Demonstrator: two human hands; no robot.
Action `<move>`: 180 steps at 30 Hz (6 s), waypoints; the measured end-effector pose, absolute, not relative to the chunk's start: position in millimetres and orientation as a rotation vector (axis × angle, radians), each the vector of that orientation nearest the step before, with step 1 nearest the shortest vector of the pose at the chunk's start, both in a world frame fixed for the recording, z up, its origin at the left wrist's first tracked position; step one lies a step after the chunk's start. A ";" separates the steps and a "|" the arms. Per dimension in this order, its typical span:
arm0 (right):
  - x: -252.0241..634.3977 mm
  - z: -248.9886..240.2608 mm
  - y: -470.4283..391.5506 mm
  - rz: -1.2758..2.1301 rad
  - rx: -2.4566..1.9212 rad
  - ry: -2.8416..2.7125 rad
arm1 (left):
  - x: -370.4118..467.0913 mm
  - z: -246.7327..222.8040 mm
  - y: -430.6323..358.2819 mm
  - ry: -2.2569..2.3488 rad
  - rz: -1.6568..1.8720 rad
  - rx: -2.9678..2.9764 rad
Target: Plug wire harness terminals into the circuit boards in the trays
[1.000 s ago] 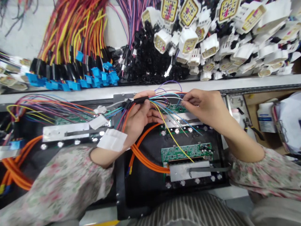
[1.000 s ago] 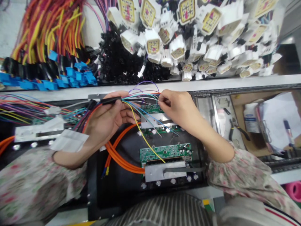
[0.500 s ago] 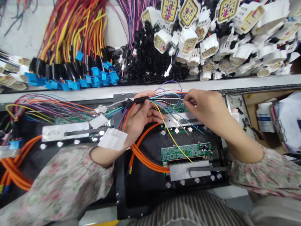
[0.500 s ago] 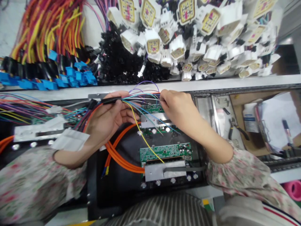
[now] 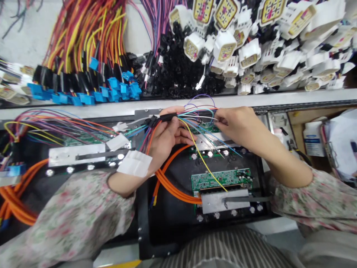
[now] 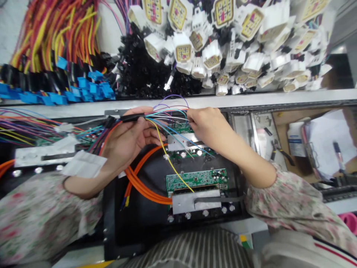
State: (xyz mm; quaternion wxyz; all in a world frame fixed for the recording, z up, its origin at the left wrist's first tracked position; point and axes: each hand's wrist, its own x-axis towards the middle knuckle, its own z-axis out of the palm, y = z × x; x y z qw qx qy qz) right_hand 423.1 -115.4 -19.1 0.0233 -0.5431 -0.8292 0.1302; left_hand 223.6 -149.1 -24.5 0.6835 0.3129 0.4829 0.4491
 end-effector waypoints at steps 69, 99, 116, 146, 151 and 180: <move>411.7 -20.3 -128.2 0.725 -1.464 -2.107 | 216.4 -44.2 -152.9 1.049 1.100 1.021; 394.7 1.1 -132.2 0.442 -1.524 -2.463 | 220.6 -37.1 -152.0 1.116 1.111 0.861; 391.6 -15.4 -125.3 0.451 -1.509 -2.386 | 216.5 -44.4 -155.4 1.077 1.109 0.942; 392.0 -33.4 -122.8 0.728 -1.311 -2.182 | 204.2 -32.9 -148.9 1.096 0.999 0.971; 392.4 -30.1 -122.3 0.706 -1.330 -2.222 | 201.0 -34.3 -150.8 1.062 0.984 1.024; 413.3 15.7 -146.7 0.737 -1.398 -2.570 | 186.4 -22.0 -140.8 1.308 0.664 1.597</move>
